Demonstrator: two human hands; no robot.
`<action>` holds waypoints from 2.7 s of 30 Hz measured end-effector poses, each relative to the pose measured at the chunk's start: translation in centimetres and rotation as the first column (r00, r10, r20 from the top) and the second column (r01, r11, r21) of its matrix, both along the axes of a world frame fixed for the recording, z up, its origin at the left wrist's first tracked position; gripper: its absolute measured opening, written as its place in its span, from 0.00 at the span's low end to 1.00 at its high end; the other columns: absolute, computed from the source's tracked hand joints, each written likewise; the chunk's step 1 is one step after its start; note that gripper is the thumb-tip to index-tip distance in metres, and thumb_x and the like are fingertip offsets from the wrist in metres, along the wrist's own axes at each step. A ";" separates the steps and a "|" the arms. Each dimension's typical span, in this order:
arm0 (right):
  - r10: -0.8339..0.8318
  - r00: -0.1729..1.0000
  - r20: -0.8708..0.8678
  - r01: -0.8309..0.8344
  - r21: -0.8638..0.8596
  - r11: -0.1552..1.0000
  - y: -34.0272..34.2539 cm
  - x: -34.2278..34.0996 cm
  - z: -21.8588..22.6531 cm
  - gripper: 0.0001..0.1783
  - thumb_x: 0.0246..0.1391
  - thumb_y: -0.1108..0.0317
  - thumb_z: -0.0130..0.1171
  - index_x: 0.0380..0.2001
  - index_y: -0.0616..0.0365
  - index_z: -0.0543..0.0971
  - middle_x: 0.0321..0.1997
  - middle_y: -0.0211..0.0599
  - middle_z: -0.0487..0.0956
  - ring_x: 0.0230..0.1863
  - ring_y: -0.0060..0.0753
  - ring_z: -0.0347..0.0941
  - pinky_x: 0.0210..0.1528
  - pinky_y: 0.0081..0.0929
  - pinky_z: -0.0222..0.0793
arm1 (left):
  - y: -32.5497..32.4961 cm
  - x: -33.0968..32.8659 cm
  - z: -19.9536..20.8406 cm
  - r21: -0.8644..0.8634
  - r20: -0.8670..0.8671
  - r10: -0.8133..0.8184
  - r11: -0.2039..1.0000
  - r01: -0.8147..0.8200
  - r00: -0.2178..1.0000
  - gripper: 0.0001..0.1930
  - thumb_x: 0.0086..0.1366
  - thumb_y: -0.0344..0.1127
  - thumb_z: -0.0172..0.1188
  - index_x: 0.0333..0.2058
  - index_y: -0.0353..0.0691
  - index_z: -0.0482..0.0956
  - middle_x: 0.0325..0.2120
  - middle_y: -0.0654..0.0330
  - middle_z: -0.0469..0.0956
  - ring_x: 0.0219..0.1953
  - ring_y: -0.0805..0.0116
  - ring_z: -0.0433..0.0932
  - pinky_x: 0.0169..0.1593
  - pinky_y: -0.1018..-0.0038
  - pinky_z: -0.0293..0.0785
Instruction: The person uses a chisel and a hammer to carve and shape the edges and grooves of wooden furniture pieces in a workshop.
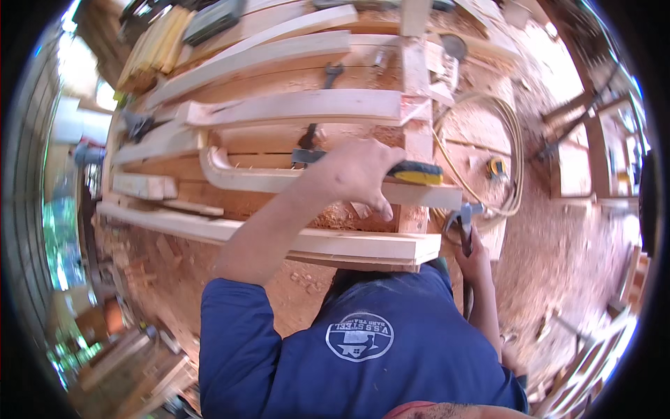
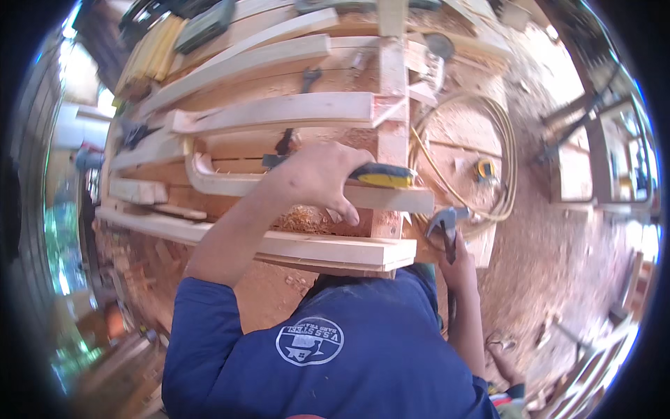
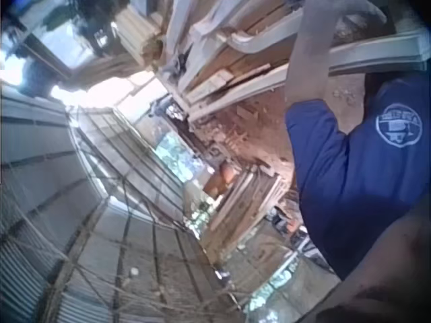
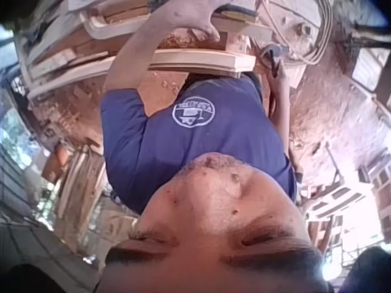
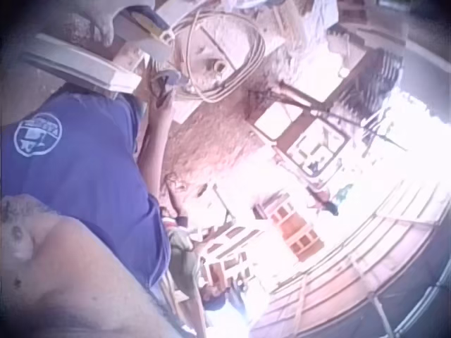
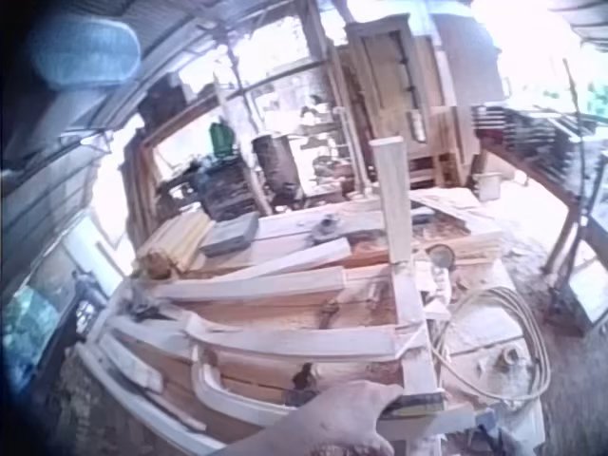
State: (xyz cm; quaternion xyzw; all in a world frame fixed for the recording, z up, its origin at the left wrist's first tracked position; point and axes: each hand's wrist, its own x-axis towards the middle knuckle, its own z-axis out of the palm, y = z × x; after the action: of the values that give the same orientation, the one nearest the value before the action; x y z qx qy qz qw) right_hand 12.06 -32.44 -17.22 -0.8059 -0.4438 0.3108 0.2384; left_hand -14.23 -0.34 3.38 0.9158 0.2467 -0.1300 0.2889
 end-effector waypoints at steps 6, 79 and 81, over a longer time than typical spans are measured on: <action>0.271 0.944 -0.189 -0.327 -0.404 0.854 5.5 5.1 7.4 0.49 0.51 0.66 0.67 0.77 0.62 0.64 0.52 0.67 0.85 0.56 0.68 0.83 0.57 0.51 0.79 | -5.8 -2.2 -1.9 0.244 0.137 0.282 0.920 -0.308 0.950 0.25 0.51 0.42 0.80 0.47 0.43 0.82 0.41 0.55 0.87 0.49 0.51 0.86 0.55 0.56 0.82; 0.595 0.631 -0.498 -0.761 -0.249 0.599 14.4 17.6 8.3 0.39 0.60 0.65 0.71 0.74 0.56 0.73 0.30 0.31 0.80 0.32 0.24 0.76 0.38 0.29 0.73 | -12.7 9.9 1.0 -0.697 0.713 0.526 0.598 -0.394 -0.464 0.23 0.79 0.54 0.61 0.55 0.39 0.71 0.23 0.68 0.69 0.20 0.82 0.61 0.23 0.81 0.58; 0.447 0.670 -0.592 -0.674 -0.235 0.700 16.3 17.6 12.8 0.39 0.62 0.71 0.70 0.74 0.64 0.71 0.31 0.23 0.76 0.31 0.17 0.70 0.35 0.22 0.67 | -13.1 10.2 0.5 -0.692 0.718 0.527 0.610 -0.386 -0.455 0.24 0.78 0.54 0.63 0.53 0.39 0.71 0.23 0.69 0.69 0.20 0.82 0.61 0.24 0.81 0.57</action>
State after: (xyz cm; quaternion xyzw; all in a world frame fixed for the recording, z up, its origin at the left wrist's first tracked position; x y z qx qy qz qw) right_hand 29.64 -16.18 -4.40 -0.5480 -0.5182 0.6550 0.0459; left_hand -4.02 -13.42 3.86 0.4489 0.3127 0.7170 0.4320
